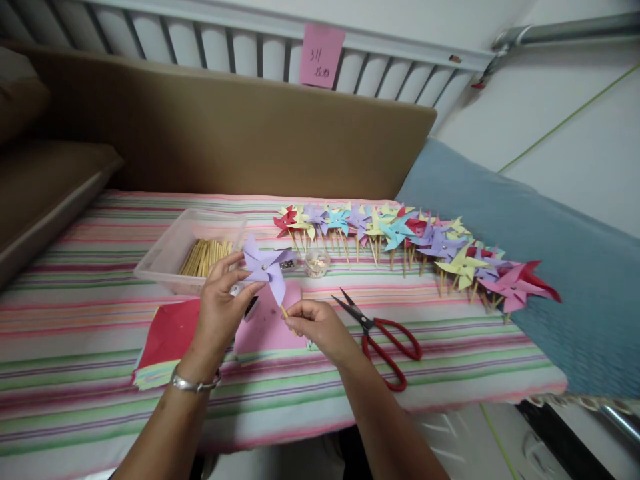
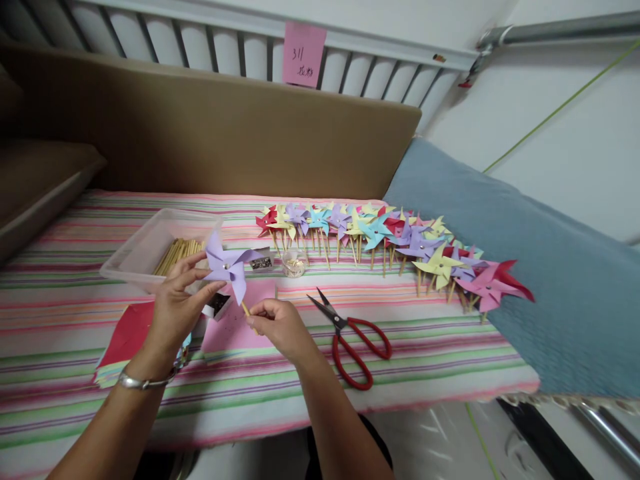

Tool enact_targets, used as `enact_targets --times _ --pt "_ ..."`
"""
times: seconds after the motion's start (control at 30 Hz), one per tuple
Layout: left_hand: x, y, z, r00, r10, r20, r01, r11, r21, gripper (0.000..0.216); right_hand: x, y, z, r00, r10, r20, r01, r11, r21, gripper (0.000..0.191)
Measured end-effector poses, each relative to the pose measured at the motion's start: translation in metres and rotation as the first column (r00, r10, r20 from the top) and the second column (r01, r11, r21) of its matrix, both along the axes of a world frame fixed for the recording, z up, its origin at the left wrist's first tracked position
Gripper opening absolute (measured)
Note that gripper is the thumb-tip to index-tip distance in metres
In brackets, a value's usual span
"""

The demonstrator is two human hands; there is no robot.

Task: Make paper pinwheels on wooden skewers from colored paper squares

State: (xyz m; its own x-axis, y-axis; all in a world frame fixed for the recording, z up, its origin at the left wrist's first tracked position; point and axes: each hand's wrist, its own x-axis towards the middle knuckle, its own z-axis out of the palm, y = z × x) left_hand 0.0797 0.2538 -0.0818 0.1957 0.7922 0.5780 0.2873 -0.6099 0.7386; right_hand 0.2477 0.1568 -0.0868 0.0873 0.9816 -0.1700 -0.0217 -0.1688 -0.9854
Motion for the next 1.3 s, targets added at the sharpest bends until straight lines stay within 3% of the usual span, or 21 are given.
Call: enact_targets --times 0.3,0.57,0.73,0.93,1.13,1.3 --pt "0.002 -0.006 0.008 1.0 0.013 -0.011 -0.013 1.0 -0.021 0.007 -0.002 0.001 -0.001 0.999 0.026 0.035 -0.027 0.999 0.027 0.012" --pt "-0.011 0.001 0.016 0.999 0.045 -0.012 -0.045 0.998 0.035 0.027 0.015 0.003 -0.007 0.932 -0.061 0.356 0.036 0.996 0.076 0.016" --pt "-0.016 0.008 0.011 0.988 -0.076 -0.133 0.09 0.991 0.1 0.034 0.022 0.003 -0.009 0.82 -0.07 0.568 0.011 0.994 0.107 0.017" --pt "-0.016 0.012 0.005 0.973 -0.126 -0.194 0.133 0.991 0.023 0.019 0.024 0.002 -0.007 0.787 -0.072 0.612 -0.022 0.989 0.144 0.014" --pt "-0.015 0.009 0.006 0.986 -0.147 -0.079 0.135 0.98 -0.144 0.007 0.024 0.001 -0.005 0.814 -0.078 0.576 -0.006 0.99 0.143 0.013" --pt "-0.011 0.004 0.008 0.99 -0.138 -0.023 0.127 0.955 -0.267 0.012 0.021 0.0 -0.001 0.831 -0.098 0.547 -0.006 0.983 0.185 0.013"
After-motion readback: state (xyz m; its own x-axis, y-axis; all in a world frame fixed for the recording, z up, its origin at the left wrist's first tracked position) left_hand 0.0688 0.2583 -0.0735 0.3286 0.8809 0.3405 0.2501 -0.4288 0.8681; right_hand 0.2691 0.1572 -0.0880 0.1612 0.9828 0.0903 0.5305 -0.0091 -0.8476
